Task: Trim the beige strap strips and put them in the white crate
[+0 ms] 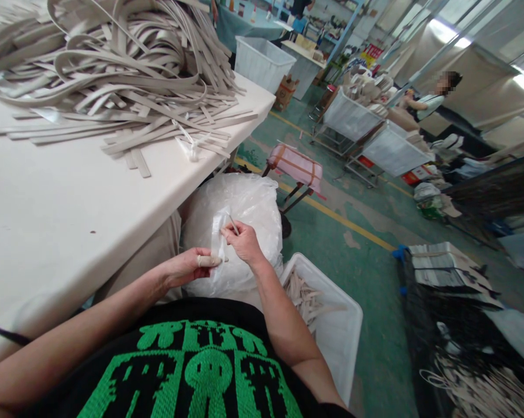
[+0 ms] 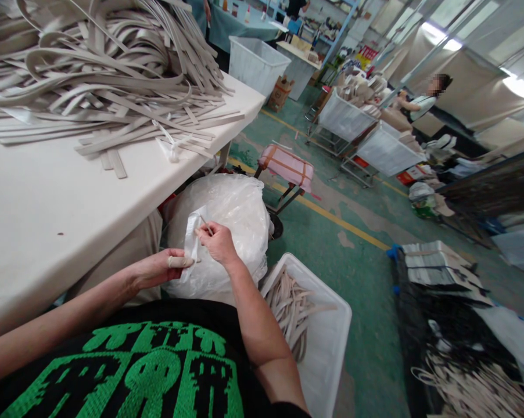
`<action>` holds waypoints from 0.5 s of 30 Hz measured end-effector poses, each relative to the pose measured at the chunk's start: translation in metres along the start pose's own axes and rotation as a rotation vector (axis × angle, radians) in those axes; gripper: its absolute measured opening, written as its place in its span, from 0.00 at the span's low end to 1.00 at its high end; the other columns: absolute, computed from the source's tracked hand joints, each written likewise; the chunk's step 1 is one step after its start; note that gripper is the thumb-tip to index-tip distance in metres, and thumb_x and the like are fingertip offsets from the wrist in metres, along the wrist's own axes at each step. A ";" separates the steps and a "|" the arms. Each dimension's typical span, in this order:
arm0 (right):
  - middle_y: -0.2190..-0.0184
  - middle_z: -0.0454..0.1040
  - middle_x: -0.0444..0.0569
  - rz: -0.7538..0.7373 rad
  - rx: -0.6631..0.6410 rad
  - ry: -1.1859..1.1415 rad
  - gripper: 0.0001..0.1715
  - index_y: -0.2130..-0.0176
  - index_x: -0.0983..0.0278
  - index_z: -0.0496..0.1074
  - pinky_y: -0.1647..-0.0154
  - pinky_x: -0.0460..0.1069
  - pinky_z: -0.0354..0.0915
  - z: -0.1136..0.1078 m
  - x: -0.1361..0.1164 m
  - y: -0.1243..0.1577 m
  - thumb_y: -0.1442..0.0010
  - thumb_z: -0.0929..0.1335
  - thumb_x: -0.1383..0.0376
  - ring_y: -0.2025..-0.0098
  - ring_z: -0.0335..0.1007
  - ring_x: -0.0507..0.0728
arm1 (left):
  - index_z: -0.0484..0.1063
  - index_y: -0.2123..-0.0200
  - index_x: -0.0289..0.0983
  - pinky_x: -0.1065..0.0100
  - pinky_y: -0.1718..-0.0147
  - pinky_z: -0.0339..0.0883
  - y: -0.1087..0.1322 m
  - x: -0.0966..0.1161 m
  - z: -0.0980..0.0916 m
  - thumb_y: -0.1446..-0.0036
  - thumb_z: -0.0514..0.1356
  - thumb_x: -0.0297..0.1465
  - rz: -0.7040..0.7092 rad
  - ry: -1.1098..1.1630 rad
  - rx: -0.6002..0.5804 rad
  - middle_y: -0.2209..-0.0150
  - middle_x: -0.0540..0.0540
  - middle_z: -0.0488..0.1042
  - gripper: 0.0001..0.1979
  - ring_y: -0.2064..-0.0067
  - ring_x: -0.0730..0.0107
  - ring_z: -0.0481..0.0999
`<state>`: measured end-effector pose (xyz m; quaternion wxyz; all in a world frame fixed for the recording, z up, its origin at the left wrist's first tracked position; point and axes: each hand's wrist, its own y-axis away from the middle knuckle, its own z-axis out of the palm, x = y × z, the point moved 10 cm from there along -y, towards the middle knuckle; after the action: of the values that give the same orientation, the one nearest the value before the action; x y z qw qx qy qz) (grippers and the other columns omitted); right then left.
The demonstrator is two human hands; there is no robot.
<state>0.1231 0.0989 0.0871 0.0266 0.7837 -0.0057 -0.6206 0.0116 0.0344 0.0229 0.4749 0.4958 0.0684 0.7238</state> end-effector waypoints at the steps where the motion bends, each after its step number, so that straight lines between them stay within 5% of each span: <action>1: 0.82 0.64 0.38 -0.005 -0.006 0.000 0.14 0.74 0.64 0.68 0.74 0.45 0.57 0.001 0.001 0.000 0.47 0.68 0.56 0.78 0.58 0.49 | 0.78 0.76 0.32 0.71 0.69 0.62 0.000 -0.001 0.001 0.64 0.75 0.38 -0.007 -0.036 -0.006 0.75 0.49 0.73 0.16 0.74 0.77 0.66; 7: 0.83 0.63 0.38 -0.021 0.015 -0.004 0.15 0.74 0.64 0.68 0.74 0.45 0.57 -0.003 0.001 -0.002 0.47 0.68 0.55 0.79 0.58 0.49 | 0.79 0.78 0.32 0.70 0.69 0.62 0.000 0.004 0.008 0.60 0.73 0.43 0.005 -0.247 -0.077 0.75 0.44 0.76 0.19 0.73 0.73 0.67; 11: 0.83 0.64 0.38 -0.013 0.065 -0.013 0.14 0.74 0.64 0.69 0.75 0.45 0.56 -0.010 0.005 -0.006 0.48 0.68 0.56 0.79 0.58 0.49 | 0.79 0.77 0.30 0.69 0.68 0.65 -0.001 0.000 0.010 0.62 0.74 0.42 -0.034 -0.174 -0.094 0.74 0.42 0.77 0.19 0.73 0.72 0.70; 15: 0.84 0.64 0.38 0.076 0.102 -0.113 0.16 0.72 0.65 0.70 0.79 0.44 0.53 -0.020 0.015 0.003 0.43 0.66 0.54 0.82 0.54 0.47 | 0.77 0.78 0.31 0.70 0.69 0.67 -0.007 0.003 -0.002 0.67 0.77 0.39 -0.005 0.037 0.014 0.77 0.47 0.74 0.19 0.75 0.75 0.69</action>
<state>0.1467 0.0961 0.0770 0.0097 0.7469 -0.0684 -0.6614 0.0140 0.0410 0.0200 0.4721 0.4854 0.0834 0.7311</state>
